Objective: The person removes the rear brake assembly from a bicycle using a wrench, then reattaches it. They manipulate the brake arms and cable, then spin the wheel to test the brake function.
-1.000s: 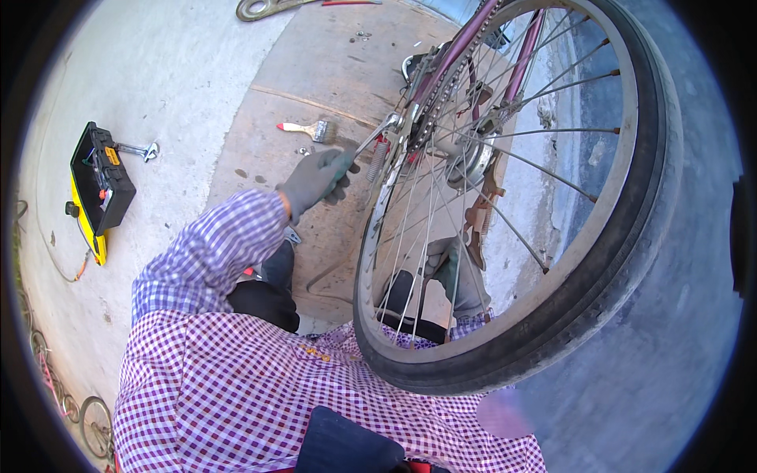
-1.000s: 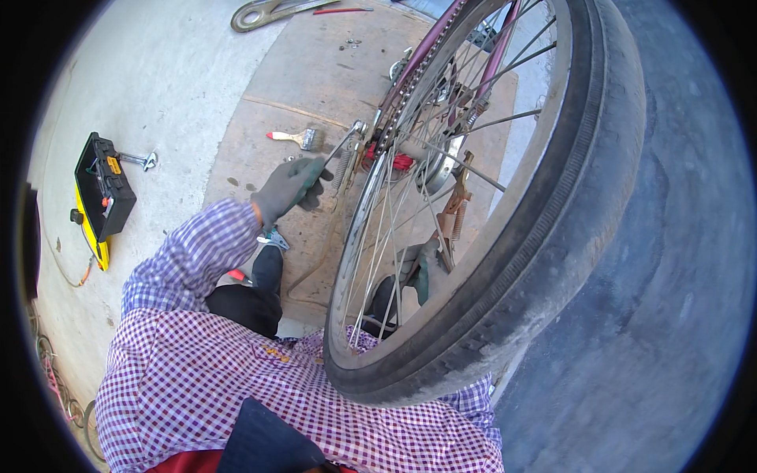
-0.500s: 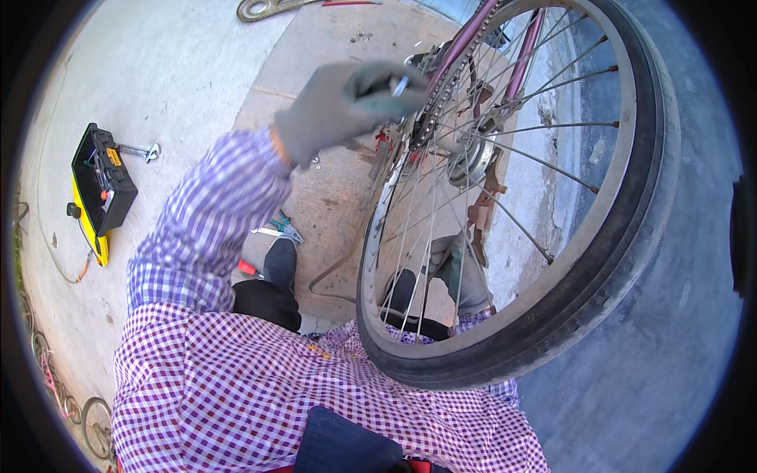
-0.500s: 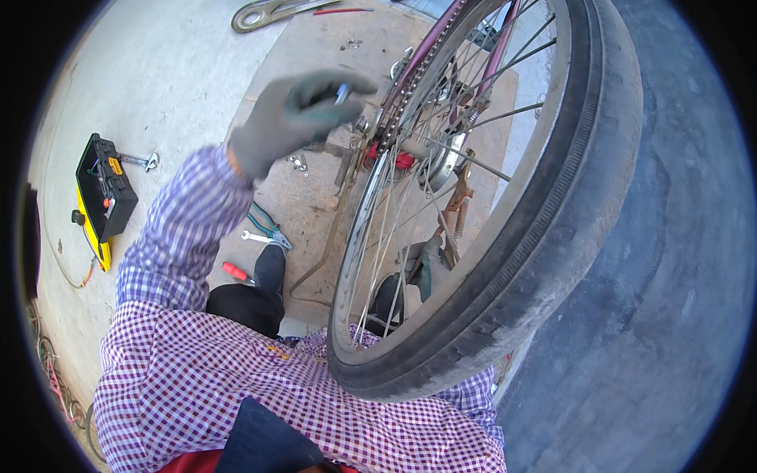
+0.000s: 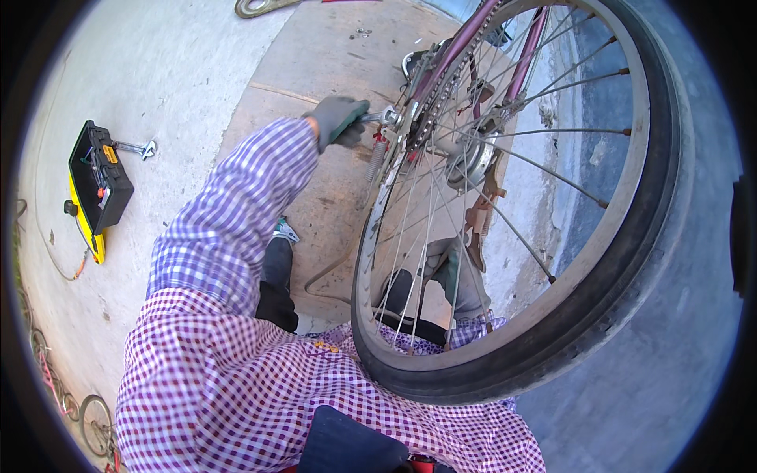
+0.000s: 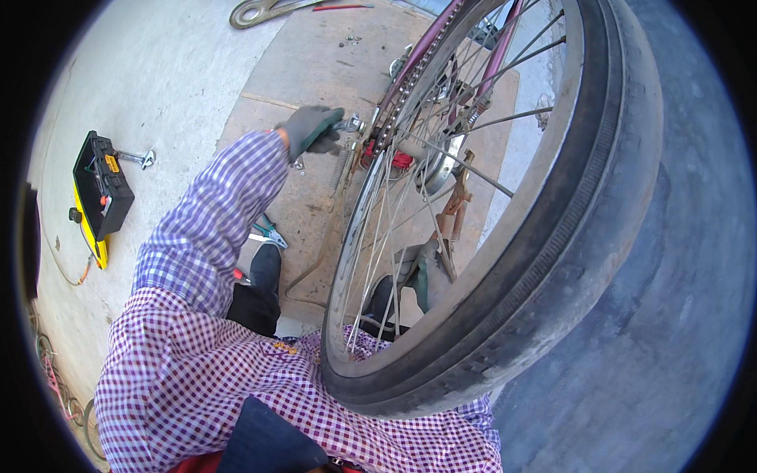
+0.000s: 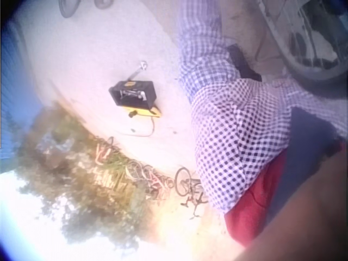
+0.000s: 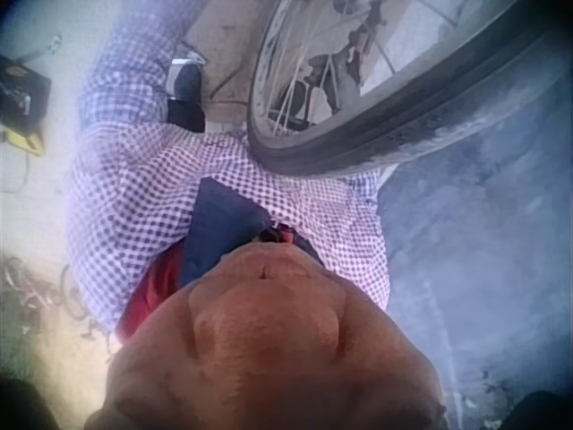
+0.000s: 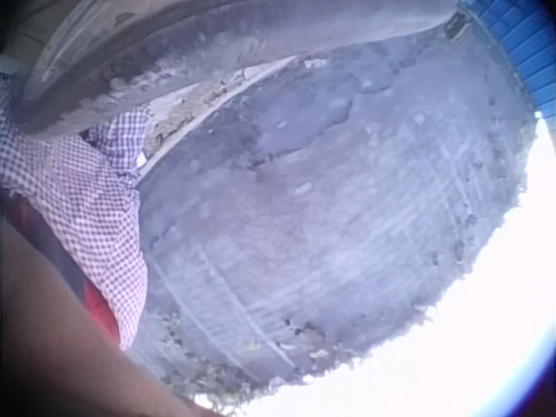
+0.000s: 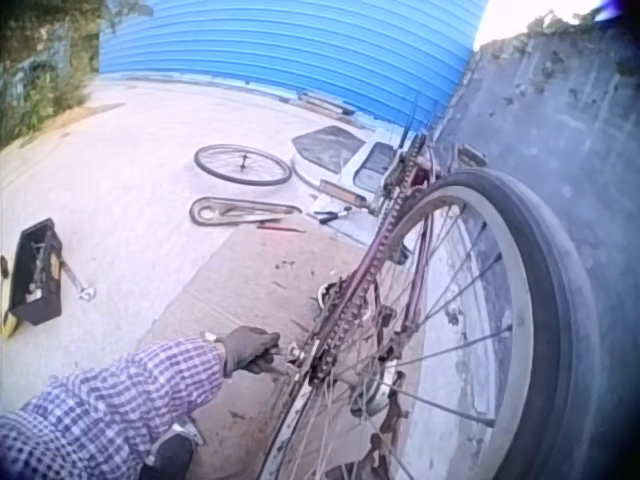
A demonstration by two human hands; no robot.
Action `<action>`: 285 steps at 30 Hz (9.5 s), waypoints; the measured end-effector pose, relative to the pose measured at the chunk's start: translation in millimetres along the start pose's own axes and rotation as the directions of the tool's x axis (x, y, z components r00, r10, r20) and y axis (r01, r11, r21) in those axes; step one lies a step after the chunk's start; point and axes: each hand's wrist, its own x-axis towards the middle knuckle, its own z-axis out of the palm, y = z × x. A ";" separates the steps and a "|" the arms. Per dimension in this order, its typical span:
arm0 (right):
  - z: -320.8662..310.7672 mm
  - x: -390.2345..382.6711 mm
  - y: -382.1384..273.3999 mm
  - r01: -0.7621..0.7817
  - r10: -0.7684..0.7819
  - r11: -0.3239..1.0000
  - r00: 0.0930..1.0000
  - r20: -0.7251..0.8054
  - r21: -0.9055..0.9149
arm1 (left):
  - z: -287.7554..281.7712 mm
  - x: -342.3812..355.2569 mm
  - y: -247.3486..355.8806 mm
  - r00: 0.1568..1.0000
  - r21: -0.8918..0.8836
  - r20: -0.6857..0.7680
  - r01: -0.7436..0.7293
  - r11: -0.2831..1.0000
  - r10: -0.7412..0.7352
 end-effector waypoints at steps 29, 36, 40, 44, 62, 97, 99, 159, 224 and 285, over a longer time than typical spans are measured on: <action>25.0 -12.0 9.1 -0.011 0.011 1.000 1.000 -0.007 0.010 | 4.0 10.7 49.6 0.965 0.182 -0.170 -0.170 0.969 0.201; 6.2 -4.7 8.5 0.097 -0.097 0.995 0.995 0.013 -0.025 | 11.4 -117.3 -22.9 0.990 -0.021 -0.123 -0.065 0.998 0.062; -12.3 3.7 5.3 0.072 -0.072 0.997 0.997 0.040 0.018 | 29.1 -190.3 1.6 0.948 0.068 -0.180 -0.256 0.964 0.264; -14.4 -0.2 1.4 0.030 -0.032 0.999 0.998 0.062 0.023 | 32.3 -208.3 40.5 0.795 0.256 -0.112 -0.556 0.791 0.595; 22.1 -7.3 1.3 0.057 -0.059 0.998 0.998 0.037 0.037 | -2.8 -9.2 23.0 0.969 -0.058 -0.198 -0.162 0.985 0.148; 40.7 2.1 -13.4 0.033 -0.031 0.993 0.999 0.013 -0.116 | -14.0 -11.7 41.9 0.971 -0.542 -0.231 -0.174 0.822 0.054; 38.8 -2.0 -11.0 0.011 -0.011 0.995 1.000 0.005 -0.100 | -12.6 -21.6 29.7 0.952 -0.504 -0.296 -0.226 0.834 0.079; 2.5 12.8 -4.1 -0.003 -0.005 0.998 0.991 -0.134 -0.060 | 58.7 -71.3 31.8 0.846 0.373 -0.103 -0.454 0.809 0.522; 6.4 3.7 -12.8 -0.037 0.037 0.999 0.999 -0.025 -0.009 | 58.6 -79.3 25.0 0.816 0.165 -0.107 -0.549 0.820 0.568; -201.1 92.0 39.0 -0.088 0.107 0.993 0.951 -0.289 0.076 | 230.8 -112.7 66.4 0.810 -0.526 -0.061 -0.522 0.671 0.583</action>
